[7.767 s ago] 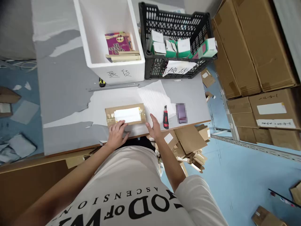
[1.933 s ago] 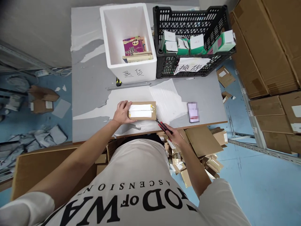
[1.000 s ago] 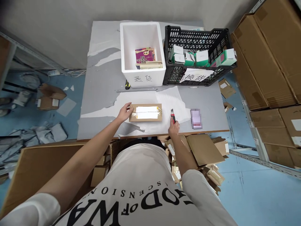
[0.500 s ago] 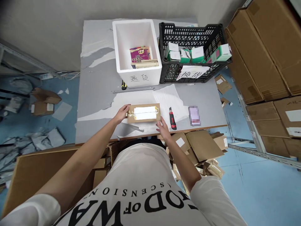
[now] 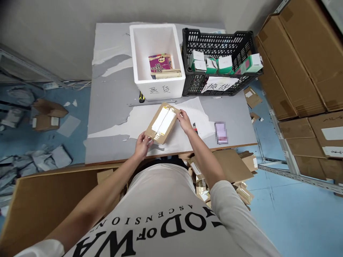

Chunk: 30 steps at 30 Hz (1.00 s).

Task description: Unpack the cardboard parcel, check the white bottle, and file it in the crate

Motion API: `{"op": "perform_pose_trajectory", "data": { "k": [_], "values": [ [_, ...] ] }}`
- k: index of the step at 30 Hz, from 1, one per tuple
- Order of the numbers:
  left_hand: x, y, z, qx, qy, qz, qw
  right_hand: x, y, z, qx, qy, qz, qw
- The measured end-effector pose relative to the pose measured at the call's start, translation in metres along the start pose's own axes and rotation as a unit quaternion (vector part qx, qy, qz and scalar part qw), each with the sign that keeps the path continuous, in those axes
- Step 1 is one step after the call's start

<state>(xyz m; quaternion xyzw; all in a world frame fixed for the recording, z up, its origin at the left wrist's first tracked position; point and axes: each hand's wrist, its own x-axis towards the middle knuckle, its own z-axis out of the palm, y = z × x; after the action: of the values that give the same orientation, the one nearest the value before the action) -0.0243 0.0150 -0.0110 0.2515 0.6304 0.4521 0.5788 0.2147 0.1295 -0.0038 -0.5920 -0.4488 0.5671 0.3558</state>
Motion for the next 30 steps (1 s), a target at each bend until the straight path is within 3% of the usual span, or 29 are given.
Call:
{"op": "perform_pose_trajectory", "data": {
  "k": [4, 8, 14, 18, 21, 25, 27, 30],
  "values": [
    [-0.019, -0.023, 0.010, -0.028, 0.053, -0.003, 0.998, 0.027, -0.016, 0.018, 0.037, -0.015, 0.010, 0.999],
    [-0.024, -0.034, 0.014, -0.037, 0.066, -0.006, 0.997, 0.034, -0.016, 0.030, 0.032, -0.040, 0.029, 0.998],
    [-0.023, -0.030, 0.006, 0.037, 0.039, -0.025, 0.998, 0.029, -0.010, 0.032, 0.011, -0.057, 0.043, 0.997],
    [-0.017, -0.024, -0.002, 0.114, 0.035, 0.006, 0.993, 0.021, -0.013, 0.032, 0.020, -0.061, 0.043, 0.997],
    [-0.010, -0.019, -0.006, 0.162, 0.058, 0.020, 0.985, 0.002, -0.011, 0.029, 0.037, -0.040, 0.046, 0.997],
    [0.016, 0.000, -0.011, 0.214, 0.063, 0.053, 0.973, -0.052, 0.008, 0.026, 0.076, -0.026, 0.073, 0.994],
    [0.043, 0.019, -0.010, 0.241, 0.045, 0.088, 0.966, -0.085, 0.019, 0.028, 0.103, -0.017, 0.133, 0.986],
    [0.093, 0.051, -0.001, 0.285, -0.034, 0.149, 0.946, -0.125, 0.030, 0.039, 0.169, -0.002, 0.239, 0.956]
  ]
}}
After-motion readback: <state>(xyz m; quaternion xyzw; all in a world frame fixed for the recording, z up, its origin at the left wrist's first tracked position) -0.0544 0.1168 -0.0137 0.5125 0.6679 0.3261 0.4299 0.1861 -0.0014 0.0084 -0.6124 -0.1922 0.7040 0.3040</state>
